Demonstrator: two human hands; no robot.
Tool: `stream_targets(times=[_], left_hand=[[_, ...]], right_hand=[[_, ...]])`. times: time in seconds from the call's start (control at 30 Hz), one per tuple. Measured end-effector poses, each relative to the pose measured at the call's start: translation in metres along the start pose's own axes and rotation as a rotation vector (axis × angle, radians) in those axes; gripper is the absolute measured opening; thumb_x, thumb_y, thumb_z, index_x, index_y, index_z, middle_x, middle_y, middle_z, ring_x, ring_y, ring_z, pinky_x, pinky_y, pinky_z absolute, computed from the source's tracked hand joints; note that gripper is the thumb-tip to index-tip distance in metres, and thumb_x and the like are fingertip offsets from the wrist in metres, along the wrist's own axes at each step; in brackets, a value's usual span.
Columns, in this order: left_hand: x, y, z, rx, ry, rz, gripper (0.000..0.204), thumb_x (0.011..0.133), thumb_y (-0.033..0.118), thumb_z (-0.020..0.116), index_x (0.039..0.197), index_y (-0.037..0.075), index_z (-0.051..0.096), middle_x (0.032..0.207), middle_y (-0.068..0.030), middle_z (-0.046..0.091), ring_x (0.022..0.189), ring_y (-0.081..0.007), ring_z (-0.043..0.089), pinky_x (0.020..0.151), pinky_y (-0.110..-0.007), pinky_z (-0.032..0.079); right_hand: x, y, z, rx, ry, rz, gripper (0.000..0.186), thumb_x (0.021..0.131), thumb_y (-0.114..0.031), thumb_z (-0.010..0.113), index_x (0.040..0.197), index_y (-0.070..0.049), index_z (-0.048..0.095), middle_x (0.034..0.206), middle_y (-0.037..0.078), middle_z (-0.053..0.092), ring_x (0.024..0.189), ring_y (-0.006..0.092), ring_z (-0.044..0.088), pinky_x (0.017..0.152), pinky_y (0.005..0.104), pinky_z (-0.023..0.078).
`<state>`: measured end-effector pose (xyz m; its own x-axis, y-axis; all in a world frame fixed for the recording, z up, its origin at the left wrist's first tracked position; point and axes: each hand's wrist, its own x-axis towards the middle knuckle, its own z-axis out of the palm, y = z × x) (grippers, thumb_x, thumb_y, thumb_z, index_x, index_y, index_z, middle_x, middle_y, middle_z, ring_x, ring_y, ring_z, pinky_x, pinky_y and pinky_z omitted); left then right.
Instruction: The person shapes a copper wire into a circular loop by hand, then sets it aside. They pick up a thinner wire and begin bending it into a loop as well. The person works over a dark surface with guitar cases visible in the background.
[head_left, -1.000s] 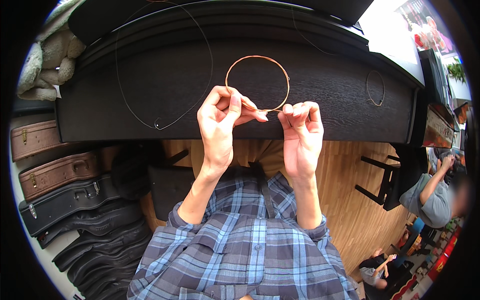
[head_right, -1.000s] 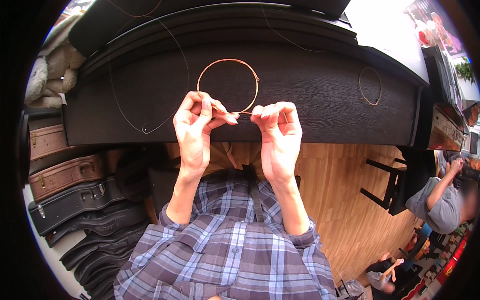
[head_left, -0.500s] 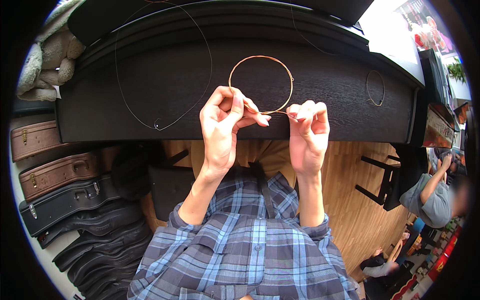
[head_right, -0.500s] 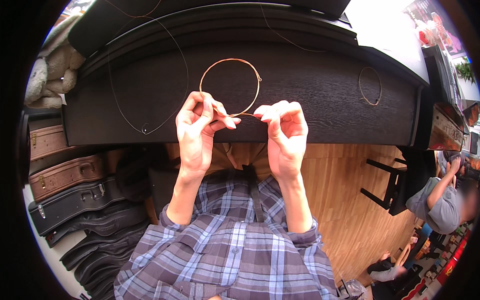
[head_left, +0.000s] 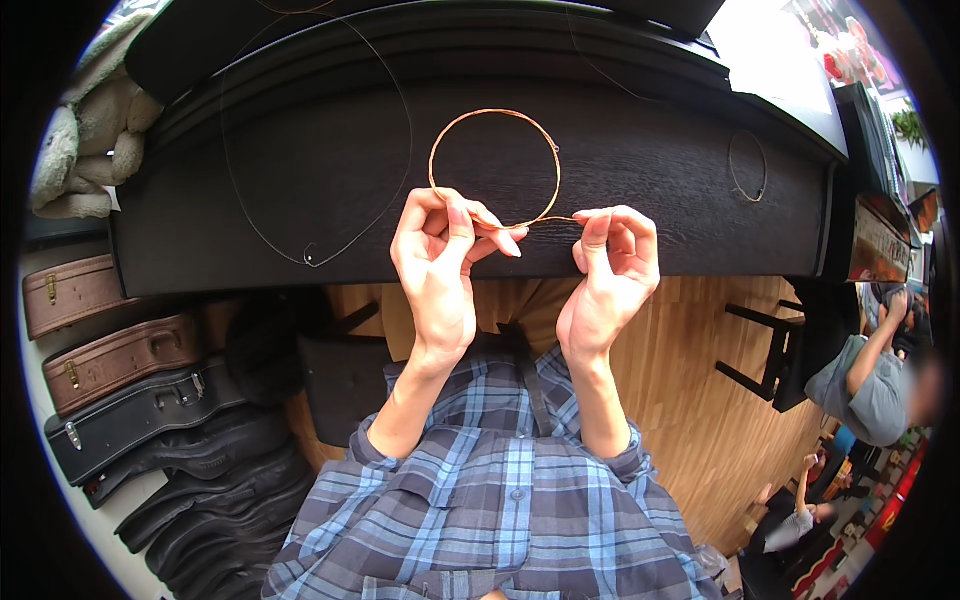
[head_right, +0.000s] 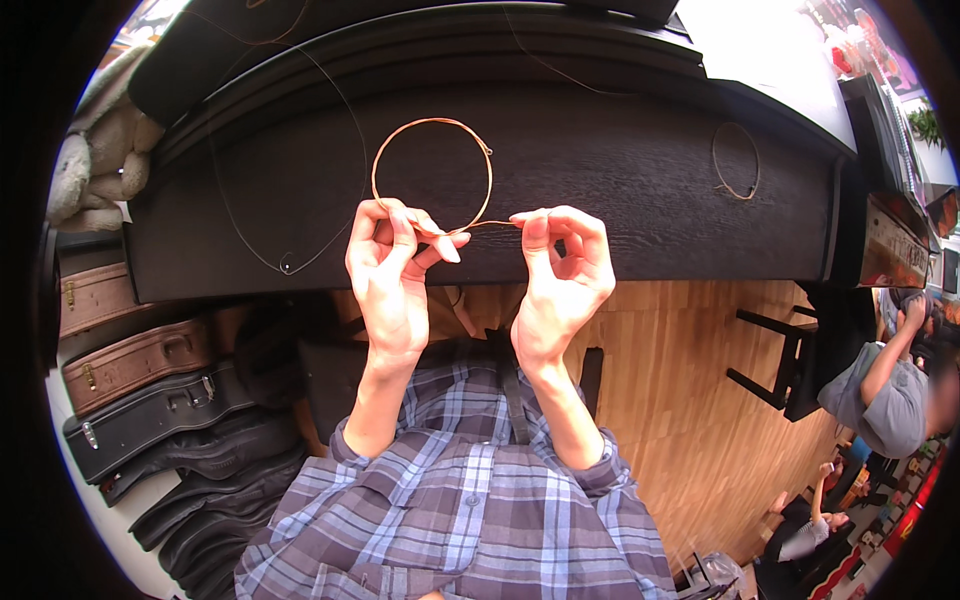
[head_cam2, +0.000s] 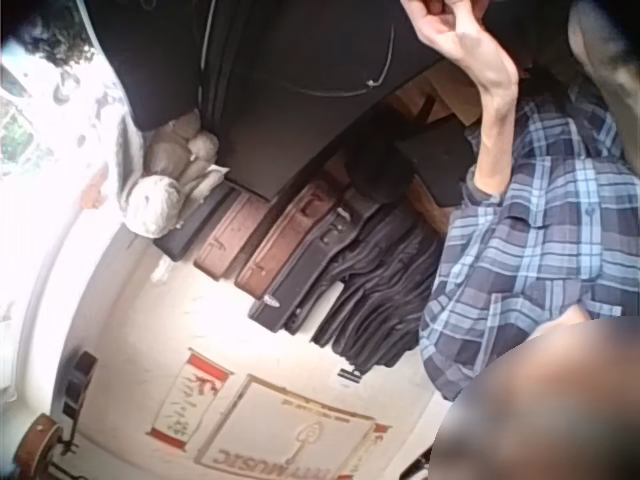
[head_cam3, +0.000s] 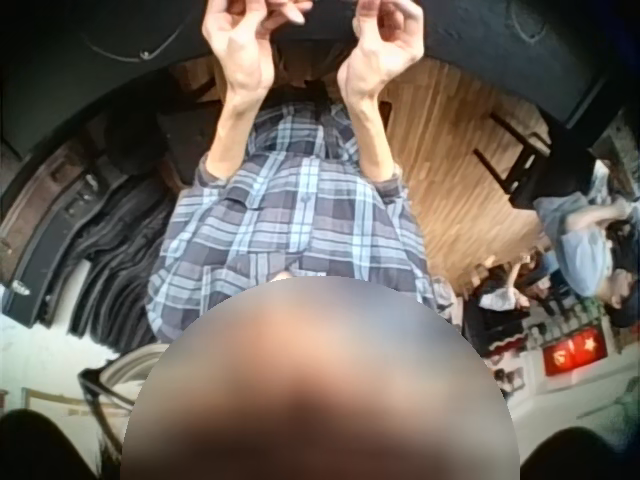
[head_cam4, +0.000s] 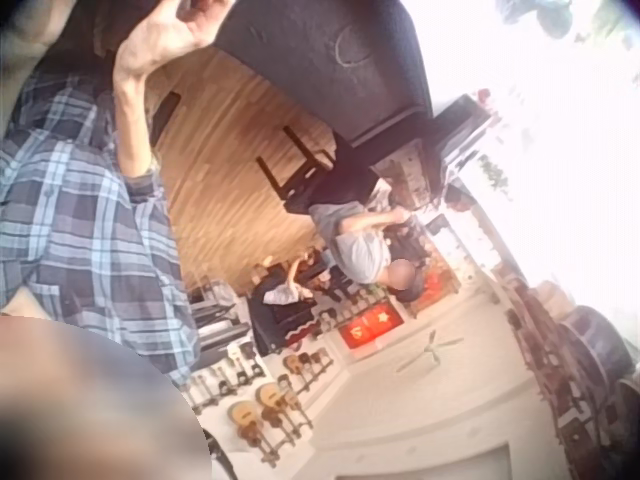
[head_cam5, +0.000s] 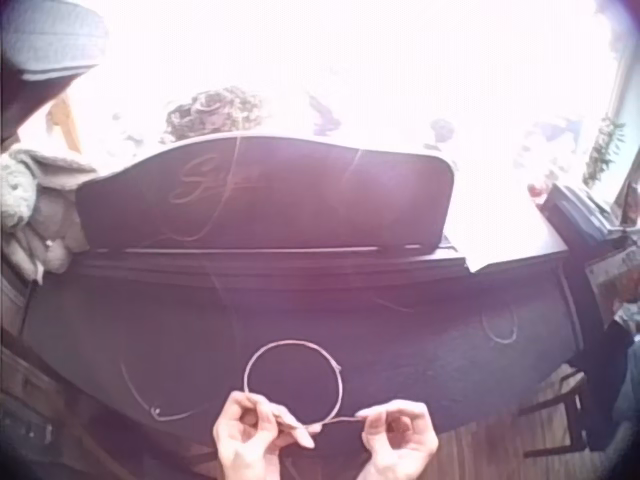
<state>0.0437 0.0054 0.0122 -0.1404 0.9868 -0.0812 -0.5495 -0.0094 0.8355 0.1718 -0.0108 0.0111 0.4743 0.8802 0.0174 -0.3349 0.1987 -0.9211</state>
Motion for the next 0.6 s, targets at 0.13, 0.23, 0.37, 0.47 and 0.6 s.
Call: stream_targets(times=[0.13,0.23,0.37,0.47,0.6], left_hand=[[-0.004,-0.001,0.006,0.043,0.002,0.047,0.009,0.107,0.011,0.051,0.102,0.004,0.050,0.088,-0.0094,0.063,0.070,-0.0207,0.068,0.082,-0.045,0.063],[-0.006,-0.002,0.007,0.030,-0.007,0.048,0.007,0.106,0.011,0.052,0.102,0.004,0.050,0.089,-0.0093,0.062,0.071,-0.0203,0.068,0.083,-0.045,0.063],[-0.010,-0.004,0.008,0.020,0.020,0.057,0.007,0.106,0.009,0.052,0.102,0.004,0.049,0.089,-0.0105,0.063,0.071,-0.0213,0.068,0.080,-0.045,0.064],[-0.015,-0.004,0.009,0.084,0.018,0.157,0.006,0.106,0.009,0.051,0.102,0.004,0.049,0.089,-0.0114,0.063,0.070,-0.0224,0.068,0.078,-0.045,0.064],[-0.017,-0.007,0.009,0.039,0.014,0.185,0.012,0.107,0.012,0.051,0.105,0.001,0.049,0.087,-0.0152,0.066,0.070,-0.0257,0.071,0.079,-0.047,0.064]], right_hand=[[-0.003,-0.012,0.003,0.197,0.048,0.259,0.011,0.099,-0.013,0.068,0.106,-0.007,0.064,0.104,0.009,0.070,0.085,0.0054,0.061,0.057,0.0177,0.036],[-0.008,-0.015,0.006,0.208,0.098,0.274,0.013,0.100,-0.016,0.068,0.109,-0.007,0.064,0.102,0.008,0.071,0.084,0.0047,0.060,0.056,0.0196,0.036],[-0.007,-0.012,0.006,0.136,0.100,0.171,0.013,0.097,-0.013,0.070,0.108,-0.006,0.065,0.100,0.010,0.072,0.081,0.0061,0.061,0.058,0.0203,0.038],[-0.001,-0.003,0.009,-0.227,0.074,-0.254,0.015,0.096,-0.008,0.071,0.109,-0.004,0.066,0.099,0.008,0.071,0.087,0.0097,0.065,0.070,0.0222,0.047],[0.001,-0.005,0.004,-0.182,0.073,-0.169,0.014,0.095,-0.007,0.072,0.106,-0.003,0.065,0.093,0.008,0.071,0.088,0.0117,0.067,0.068,0.0199,0.046]])
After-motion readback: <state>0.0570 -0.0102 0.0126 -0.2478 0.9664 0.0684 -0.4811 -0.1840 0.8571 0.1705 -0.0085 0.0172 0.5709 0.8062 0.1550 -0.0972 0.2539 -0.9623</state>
